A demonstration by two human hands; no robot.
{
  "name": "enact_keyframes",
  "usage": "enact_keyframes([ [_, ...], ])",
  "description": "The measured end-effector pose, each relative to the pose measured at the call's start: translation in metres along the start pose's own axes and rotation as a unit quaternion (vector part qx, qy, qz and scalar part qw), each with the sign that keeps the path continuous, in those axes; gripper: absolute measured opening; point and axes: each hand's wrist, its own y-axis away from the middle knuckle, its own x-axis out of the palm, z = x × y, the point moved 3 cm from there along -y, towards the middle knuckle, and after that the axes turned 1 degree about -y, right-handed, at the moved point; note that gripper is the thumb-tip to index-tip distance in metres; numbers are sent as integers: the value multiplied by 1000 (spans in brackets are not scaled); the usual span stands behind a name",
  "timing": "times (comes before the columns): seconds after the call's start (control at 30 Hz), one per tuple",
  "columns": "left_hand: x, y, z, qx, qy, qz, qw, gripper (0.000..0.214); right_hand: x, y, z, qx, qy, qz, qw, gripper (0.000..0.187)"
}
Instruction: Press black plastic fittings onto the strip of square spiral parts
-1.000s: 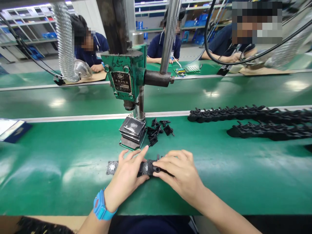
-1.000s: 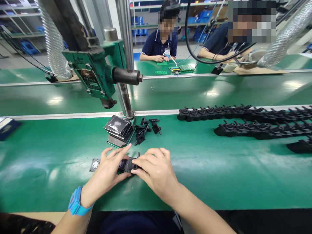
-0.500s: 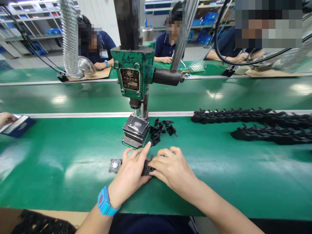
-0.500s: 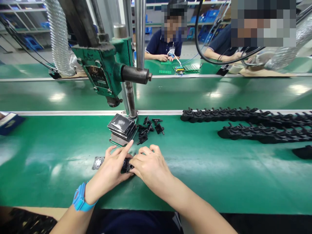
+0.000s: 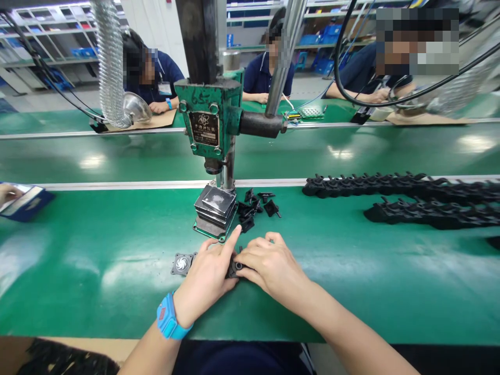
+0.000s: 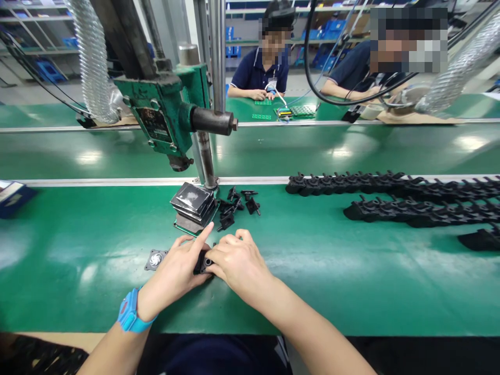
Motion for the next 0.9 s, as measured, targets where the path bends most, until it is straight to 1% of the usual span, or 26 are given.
enact_keyframes([
  [0.1, -2, 1, 1, 10, 11, 1, 1000, 118, 2, 0, 1, -10, 22, 14, 1000, 6],
  [0.17, -3, 2, 2, 15, 17, -4, 1000, 114, 2, 0, 3, -6, 34, 19, 999, 7],
  [0.2, -4, 3, 2, 16, 18, -5, 1000, 109, 2, 0, 4, -4, 35, 19, 999, 7],
  [0.27, -5, 3, 3, 16, 15, 1, 1000, 91, -2, 0, 5, -6, 20, 16, 1000, 7],
  [0.33, -6, 2, 3, 12, 7, 16, 1000, 69, -12, 0, -2, -2, -22, -12, 1000, 11],
  [0.37, -7, 2, 2, 10, 1, 19, 1000, 61, -18, 1, -11, 16, -44, -41, 998, 14],
  [0.4, -8, 1, 2, 6, -6, 19, 1000, 56, -25, 1, -25, 50, -57, -76, 994, 18],
  [0.47, -9, -1, 0, -1, -25, 7, 1000, 53, -34, 3, -64, 147, -52, -141, 978, 23],
  [0.5, -10, -1, -1, -4, -35, 0, 999, 52, -35, 3, -85, 194, -36, -153, 968, 24],
  [0.53, -11, -1, -2, -5, -44, -5, 999, 51, -33, 3, -106, 213, -30, -149, 965, 24],
  [0.6, -12, 0, -3, -1, -53, -6, 999, 53, -22, 0, -142, 227, -28, -128, 965, 23],
  [0.67, -14, 4, -1, 10, -52, -5, 999, 65, -9, -2, -167, 225, -36, -104, 968, 25],
  [0.73, -17, 10, 5, 11, -48, -7, 999, 82, 1, -2, -180, 227, -50, -89, 969, 26],
  [0.8, -20, 16, 16, -3, -46, -8, 999, 89, 7, 1, -183, 232, -68, -80, 967, 23],
  [0.83, -21, 19, 21, -14, -47, -4, 999, 87, 7, 5, -182, 237, -79, -76, 965, 24],
  [0.9, -20, 23, 32, -31, -46, 15, 998, 73, 4, 14, -178, 247, -105, -68, 961, 29],
])
